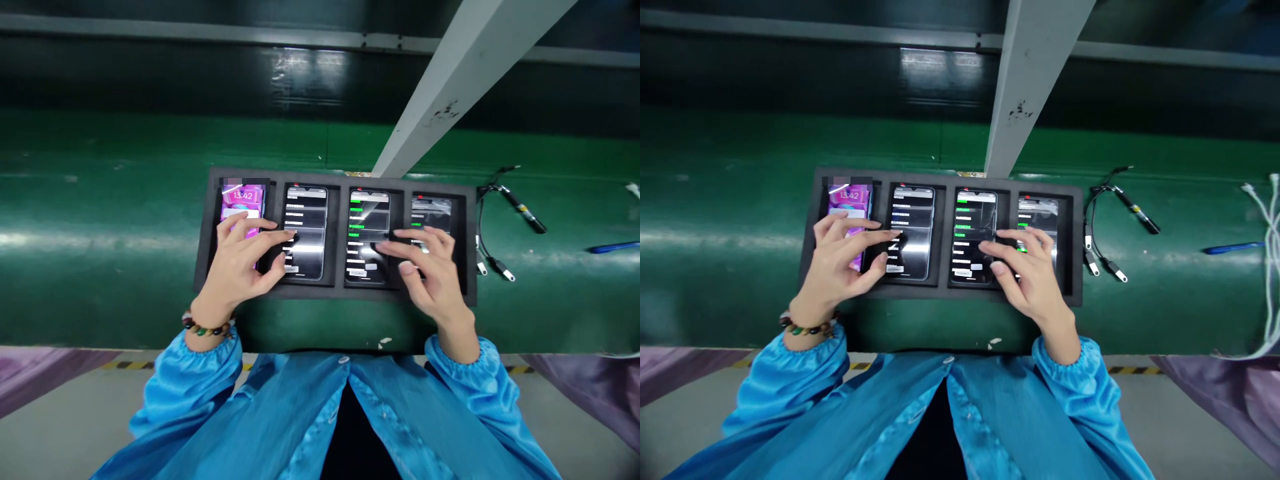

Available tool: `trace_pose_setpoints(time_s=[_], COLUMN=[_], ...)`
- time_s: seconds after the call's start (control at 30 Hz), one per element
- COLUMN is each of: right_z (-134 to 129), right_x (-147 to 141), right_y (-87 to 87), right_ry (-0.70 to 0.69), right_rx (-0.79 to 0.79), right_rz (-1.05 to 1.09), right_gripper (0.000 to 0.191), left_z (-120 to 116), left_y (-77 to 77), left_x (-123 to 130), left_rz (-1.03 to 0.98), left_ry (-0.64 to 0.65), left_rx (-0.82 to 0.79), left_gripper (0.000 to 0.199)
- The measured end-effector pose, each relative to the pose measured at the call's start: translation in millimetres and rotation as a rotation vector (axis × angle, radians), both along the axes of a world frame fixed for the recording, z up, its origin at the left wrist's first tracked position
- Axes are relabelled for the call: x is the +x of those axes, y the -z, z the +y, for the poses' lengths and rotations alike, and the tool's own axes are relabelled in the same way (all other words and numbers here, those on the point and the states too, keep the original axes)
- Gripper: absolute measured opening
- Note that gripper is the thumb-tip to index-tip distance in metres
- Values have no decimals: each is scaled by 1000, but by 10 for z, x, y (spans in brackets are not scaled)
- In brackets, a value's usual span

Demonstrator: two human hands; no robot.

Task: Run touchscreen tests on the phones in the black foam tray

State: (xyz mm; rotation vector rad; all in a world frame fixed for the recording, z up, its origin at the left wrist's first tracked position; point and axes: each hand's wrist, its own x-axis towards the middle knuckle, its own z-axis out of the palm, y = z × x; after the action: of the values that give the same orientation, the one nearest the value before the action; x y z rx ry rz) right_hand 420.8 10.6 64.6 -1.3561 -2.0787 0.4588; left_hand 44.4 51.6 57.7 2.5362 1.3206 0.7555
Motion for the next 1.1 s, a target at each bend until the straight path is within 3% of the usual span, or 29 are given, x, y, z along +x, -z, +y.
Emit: trace_pose_setpoints(time_s=[0.13, 0.23, 0.37, 0.6, 0.77, 0.9, 1.1], right_z=[-138, -233, -213, 106, 212, 170, 140], right_x=[251, 390, 332, -217, -332, -472, -1001], right_y=[-1, 35, 41, -20, -18, -40, -38], right_ry=[335, 400, 369, 197, 117, 91, -185], right_rx=[83, 58, 36, -61, -96, -54, -119], right_rz=[11, -32, -76, -74, -96, -31, -28], right_gripper=[37, 39, 38, 43, 44, 42, 45], left_z=[-5, 2, 2, -39, -50, -50, -100], left_y=[-20, -22, -19, -21, -22, -38, 28], left_x=[-3, -2, 3, -14, -47, -213, -520], left_rz=[-40, -37, -23, 20, -37, -108, -28], left_ry=[0, 11, -23, -130, -234, -332, -367], left_rx=[57, 78, 55, 10, 44, 17, -62], left_gripper=[39, 38, 34, 32, 30, 26, 31])
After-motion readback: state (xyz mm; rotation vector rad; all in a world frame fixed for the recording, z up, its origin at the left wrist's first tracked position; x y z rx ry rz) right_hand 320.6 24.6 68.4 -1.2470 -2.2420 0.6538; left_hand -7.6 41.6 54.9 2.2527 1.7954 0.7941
